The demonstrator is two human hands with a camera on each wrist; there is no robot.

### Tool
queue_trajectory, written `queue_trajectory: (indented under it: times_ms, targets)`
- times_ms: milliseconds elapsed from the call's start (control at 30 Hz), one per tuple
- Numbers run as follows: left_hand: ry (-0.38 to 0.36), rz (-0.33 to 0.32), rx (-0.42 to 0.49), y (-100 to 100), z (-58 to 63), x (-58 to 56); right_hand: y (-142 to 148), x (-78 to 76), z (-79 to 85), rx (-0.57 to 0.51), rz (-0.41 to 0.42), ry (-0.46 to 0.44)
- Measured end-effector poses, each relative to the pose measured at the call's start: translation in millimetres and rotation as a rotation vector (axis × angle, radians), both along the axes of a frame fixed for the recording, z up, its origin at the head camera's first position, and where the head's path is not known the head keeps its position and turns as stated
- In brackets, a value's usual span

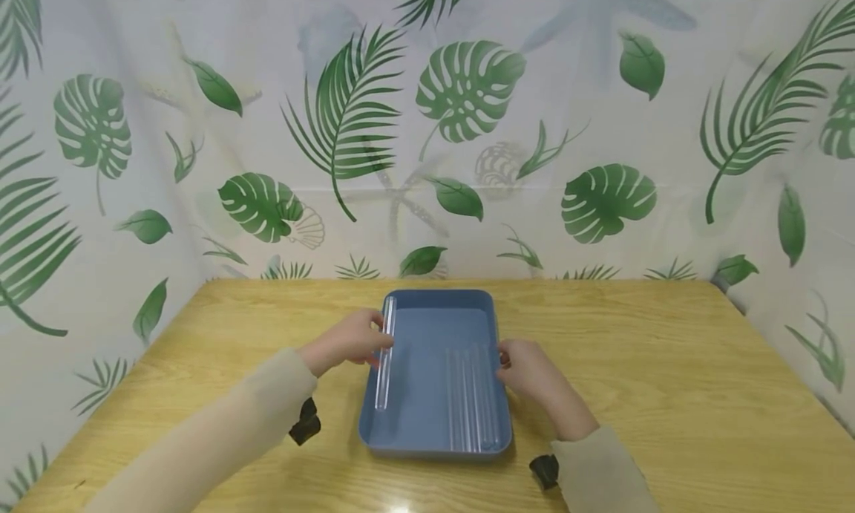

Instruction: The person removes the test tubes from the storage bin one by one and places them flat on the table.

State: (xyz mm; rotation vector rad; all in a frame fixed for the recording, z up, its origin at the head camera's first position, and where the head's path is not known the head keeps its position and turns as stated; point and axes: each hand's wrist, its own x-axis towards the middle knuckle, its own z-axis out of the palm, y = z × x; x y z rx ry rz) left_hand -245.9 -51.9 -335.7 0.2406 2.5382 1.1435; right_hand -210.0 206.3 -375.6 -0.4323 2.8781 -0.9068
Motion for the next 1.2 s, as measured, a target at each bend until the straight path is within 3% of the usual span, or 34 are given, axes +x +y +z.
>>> queue_trajectory:
  times_ms: [233, 467, 867, 1200]
  targets:
    - [-0.006, 0.093, 0.012, -29.8, -1.3, -4.9, 0.1, 0.4, 0.3, -0.005, -0.005, 0.006]
    - [-0.02, 0.138, 0.004, -50.7, -14.1, -10.1, 1.0, 1.0, 2.7, 0.004, -0.004, 0.004]
    - [0.033, 0.123, -0.136, -49.3, -32.8, -9.6, 2.6, 0.4, -1.2, 0.006, 0.015, 0.017]
    - [0.054, 0.105, -0.18, -46.9, -40.1, -10.4, 0.5, 0.2, -3.1, -0.005, 0.017, 0.027]
